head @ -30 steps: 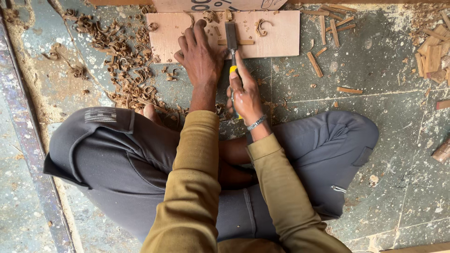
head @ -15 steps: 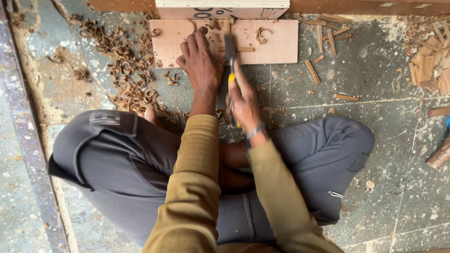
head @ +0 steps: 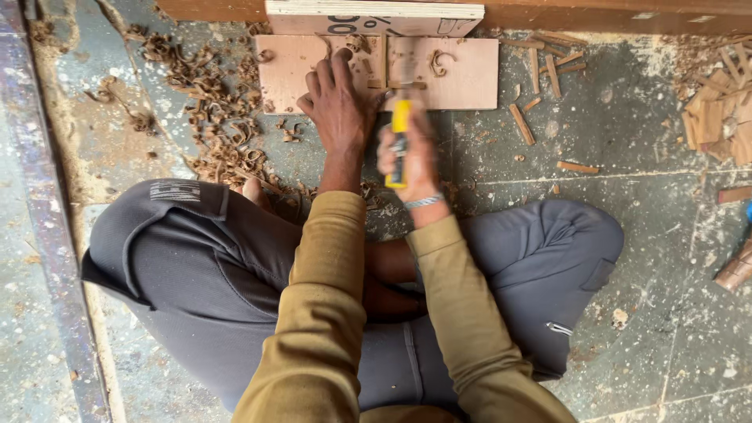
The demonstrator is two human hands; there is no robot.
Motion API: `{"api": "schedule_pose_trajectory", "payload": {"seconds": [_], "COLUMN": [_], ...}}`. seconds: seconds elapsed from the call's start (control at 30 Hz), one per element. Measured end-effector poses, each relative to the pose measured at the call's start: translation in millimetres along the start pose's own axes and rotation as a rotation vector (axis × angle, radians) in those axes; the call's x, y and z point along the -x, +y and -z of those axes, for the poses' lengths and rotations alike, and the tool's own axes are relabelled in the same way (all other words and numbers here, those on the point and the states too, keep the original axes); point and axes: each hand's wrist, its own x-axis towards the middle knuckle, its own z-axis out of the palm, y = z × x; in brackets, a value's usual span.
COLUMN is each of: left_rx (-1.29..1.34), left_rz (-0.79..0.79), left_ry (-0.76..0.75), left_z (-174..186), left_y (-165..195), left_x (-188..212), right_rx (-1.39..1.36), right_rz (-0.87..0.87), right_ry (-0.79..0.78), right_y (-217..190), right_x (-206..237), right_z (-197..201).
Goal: The person uses a chisel to carve designs into a wooden board while sitting on a tiled floor covered in wood shavings.
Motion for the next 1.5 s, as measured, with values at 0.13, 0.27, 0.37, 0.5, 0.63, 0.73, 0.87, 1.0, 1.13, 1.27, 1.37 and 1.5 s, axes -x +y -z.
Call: {"api": "schedule_pose_trajectory", "payload": {"seconds": [0.13, 0.27, 0.37, 0.5, 0.63, 0.73, 0.87, 1.0, 1.13, 1.27, 1.37, 1.5], "left_rx": [-0.009, 0.094, 0.161, 0.223, 0.246, 0.246, 0.165, 0.035, 0.086, 0.088, 0.079, 0.117], "left_rz": [-0.073, -0.122, -0.216, -0.359, -0.411, -0.376, -0.335, -0.311, -0.302, -0.247, -0.177, -0.098], "left_ry": [0.098, 0.186, 0.311, 0.386, 0.408, 0.360, 0.311, 0.324, 0.302, 0.245, 0.183, 0.132], "left_z": [1, 0, 0, 2, -1, -9, -21, -25, -22, -18, -13, -4], "left_y": [-1, -2, -3, -3, -2, -1, -7, -16, -24, -21, -15, -7], "left_x": [1, 4, 6, 10, 16, 19, 17, 19, 21, 16, 12, 9], "right_rx": [0.004, 0.273, 0.289, 0.338, 0.350, 0.340, 0.494, 0.698, 0.892, 0.907, 0.933, 1.005], "right_rz": [0.167, 0.250, 0.244, 0.203, 0.194, 0.205, 0.230, 0.185, 0.164, 0.106, 0.150, 0.214], "right_ry": [0.000, 0.134, 0.120, 0.110, 0.132, 0.133, 0.125, 0.068, 0.055, 0.059, 0.048, 0.072], "right_y": [-23, -31, -26, -26, -28, -28, -27, -25, -12, 2, 11, 22], "right_x": [16, 42, 59, 71, 69, 67, 66, 70, 73, 68, 58, 46], "right_z": [22, 23, 15, 8, 7, 8, 8, 5, -2, -4, 3, 14]}}
